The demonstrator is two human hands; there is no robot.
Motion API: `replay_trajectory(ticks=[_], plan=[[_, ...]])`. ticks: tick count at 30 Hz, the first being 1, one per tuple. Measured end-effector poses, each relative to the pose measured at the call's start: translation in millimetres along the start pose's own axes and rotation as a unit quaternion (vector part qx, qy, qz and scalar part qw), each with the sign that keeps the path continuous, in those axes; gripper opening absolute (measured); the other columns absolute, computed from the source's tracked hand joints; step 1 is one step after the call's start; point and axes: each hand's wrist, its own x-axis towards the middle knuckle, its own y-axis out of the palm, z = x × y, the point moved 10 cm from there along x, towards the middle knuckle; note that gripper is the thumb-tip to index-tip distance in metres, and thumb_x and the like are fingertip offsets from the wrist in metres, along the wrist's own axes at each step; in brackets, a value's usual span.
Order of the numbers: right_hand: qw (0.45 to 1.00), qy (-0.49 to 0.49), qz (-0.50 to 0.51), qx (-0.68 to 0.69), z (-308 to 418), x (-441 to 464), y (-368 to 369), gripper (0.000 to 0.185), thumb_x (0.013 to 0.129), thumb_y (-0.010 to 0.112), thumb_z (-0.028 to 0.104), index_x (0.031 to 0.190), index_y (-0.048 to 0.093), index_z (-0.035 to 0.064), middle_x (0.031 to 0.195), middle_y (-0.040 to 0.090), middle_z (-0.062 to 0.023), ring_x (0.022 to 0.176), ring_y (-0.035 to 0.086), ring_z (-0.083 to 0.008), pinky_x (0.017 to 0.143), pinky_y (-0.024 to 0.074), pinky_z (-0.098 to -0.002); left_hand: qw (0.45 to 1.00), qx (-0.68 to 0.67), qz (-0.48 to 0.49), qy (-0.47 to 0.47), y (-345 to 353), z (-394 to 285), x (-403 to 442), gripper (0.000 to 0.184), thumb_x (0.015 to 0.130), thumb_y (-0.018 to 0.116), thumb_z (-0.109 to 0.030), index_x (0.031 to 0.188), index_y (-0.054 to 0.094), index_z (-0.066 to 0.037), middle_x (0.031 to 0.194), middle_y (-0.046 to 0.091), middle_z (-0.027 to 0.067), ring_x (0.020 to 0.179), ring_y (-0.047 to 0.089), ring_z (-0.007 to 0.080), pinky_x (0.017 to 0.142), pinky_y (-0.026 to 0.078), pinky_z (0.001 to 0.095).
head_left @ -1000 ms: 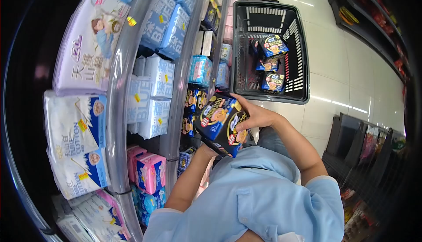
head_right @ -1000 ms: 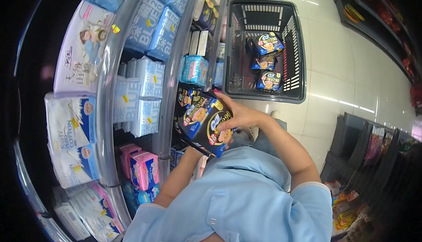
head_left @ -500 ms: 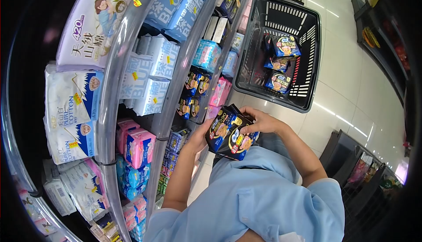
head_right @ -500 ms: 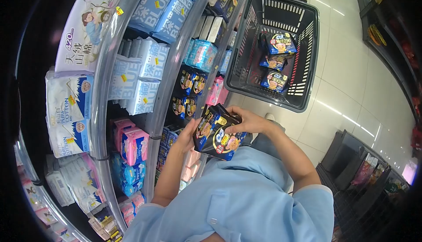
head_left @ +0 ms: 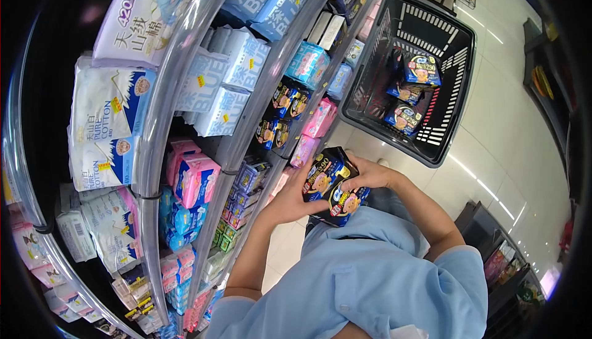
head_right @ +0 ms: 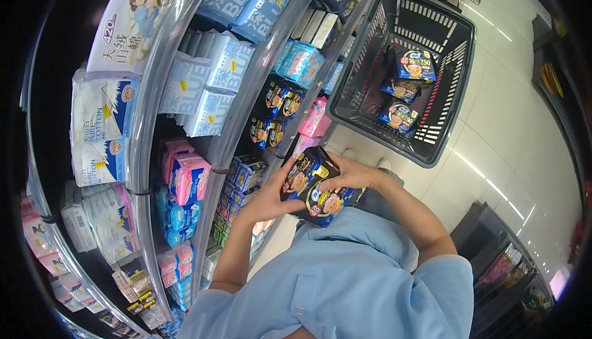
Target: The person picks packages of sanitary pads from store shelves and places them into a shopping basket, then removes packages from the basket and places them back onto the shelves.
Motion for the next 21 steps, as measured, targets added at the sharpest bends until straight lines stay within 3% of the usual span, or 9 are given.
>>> replay_trajectory(ticks=[4,12,13,16,21], plan=[[0.999,0.021,0.026,-0.012,-2.8,10.8,10.7,0.084,0.071,0.074,0.033,0.134,0.028,0.0013,0.12,0.051,-0.0126,0.108,0.049,-0.0177,0.092,0.0406,-0.0298,0.997,0.0,0.022,-0.071,5.7,9.5,-4.4,0.113,0.064,0.076,-0.038,0.14,0.002,0.002,0.136,0.023,0.0301,0.129,0.026,0.035,0.105,0.022,0.0373],[0.996,0.036,0.023,-0.084,-15.3,31.7,9.7,0.079,0.075,0.069,0.041,0.132,0.033,0.001,0.123,0.047,-0.015,0.114,0.046,-0.0229,0.095,0.038,-0.0319,0.995,-0.043,-0.036,-0.086,0.3,58.5,-1.8,0.109,0.062,0.077,-0.036,0.138,0.01,0.005,0.132,0.031,0.0278,0.125,0.032,0.0359,0.103,0.027,0.0375],[0.994,0.02,-0.007,-0.103,-14.1,33.9,4.3,0.078,0.075,0.068,0.041,0.131,0.034,0.0006,0.124,0.046,-0.016,0.115,0.045,-0.024,0.096,0.037,-0.0324,0.994,-0.058,-0.05,-0.077,-2.8,59.5,-0.2,0.108,0.061,0.077,-0.035,0.137,0.011,0.006,0.131,0.033,0.0277,0.124,0.034,0.036,0.103,0.028,0.0376],[0.984,-0.042,-0.091,-0.146,-6.9,41.3,-11.3,0.074,0.076,0.067,0.041,0.129,0.038,-0.0008,0.126,0.041,-0.0198,0.119,0.04,-0.0285,0.099,0.0328,-0.0351,0.982,0.059,-0.118,-0.133,-26.0,66.5,-0.4,0.106,0.06,0.079,-0.031,0.136,0.015,0.007,0.125,0.038,0.0251,0.118,0.04,0.0346,0.099,0.033,0.0378],[0.957,-0.02,-0.215,-0.196,-35.9,49.9,-43.7,0.072,0.075,0.066,0.039,0.129,0.039,0.0002,0.127,0.042,-0.0221,0.119,0.041,-0.0324,0.099,0.0334,-0.0369,0.954,0.112,-0.249,-0.127,-46.7,106.7,8.5,0.108,0.058,0.081,-0.027,0.137,0.014,0.005,0.119,0.038,0.0235,0.111,0.042,0.0355,0.094,0.037,0.0388]])
